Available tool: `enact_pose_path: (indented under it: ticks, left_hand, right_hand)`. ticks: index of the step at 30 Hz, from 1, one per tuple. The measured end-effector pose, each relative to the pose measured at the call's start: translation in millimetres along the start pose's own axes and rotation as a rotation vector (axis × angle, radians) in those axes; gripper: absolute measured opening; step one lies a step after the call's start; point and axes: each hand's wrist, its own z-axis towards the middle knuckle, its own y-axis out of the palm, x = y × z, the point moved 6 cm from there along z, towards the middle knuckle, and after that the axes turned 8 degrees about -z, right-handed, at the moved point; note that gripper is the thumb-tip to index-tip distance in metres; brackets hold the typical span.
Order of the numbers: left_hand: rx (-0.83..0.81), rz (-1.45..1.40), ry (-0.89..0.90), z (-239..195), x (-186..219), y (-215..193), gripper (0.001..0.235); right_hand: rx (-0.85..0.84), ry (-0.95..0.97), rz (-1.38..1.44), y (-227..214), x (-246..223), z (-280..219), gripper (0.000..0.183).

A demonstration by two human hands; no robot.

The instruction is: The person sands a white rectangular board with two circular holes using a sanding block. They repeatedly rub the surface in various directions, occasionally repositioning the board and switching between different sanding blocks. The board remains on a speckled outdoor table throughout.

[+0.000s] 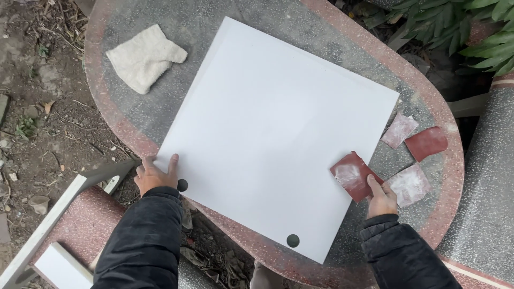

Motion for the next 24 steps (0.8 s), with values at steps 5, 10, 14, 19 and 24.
enact_pose_path:
  ticks: [5,10,14,19,24]
  left_hand:
    - [-0.084,-0.093,0.005,56.7,-46.3,7.8,0.097]
    - [-0.053,-0.184,0.082,86.0,-59.9,8.5,0.088]
    - [0.115,-0.016,0.364,9.2,66.2,-19.6,0.076]
    - [0.044,-0.015,1.000,-125.2,246.4,16.2,0.074]
    - [0.044,-0.070,1.176,-196.9,263.5,72.2,0.070]
  right_hand:
    - [-0.041,0.007,0.132,14.9,-1.6,-17.5,0.035]
    - [-0.185,-0.068,0.104,26.6,-41.4,-55.2,0.041]
    - [-0.023,-0.320,-0.210,6.0,-27.4,-38.2,0.028]
    - [0.400,-0.895,-0.582,-6.1,-85.5,-103.9,0.017]
    - [-0.158,-1.280,-1.046,64.0,1.0,-162.5,0.048]
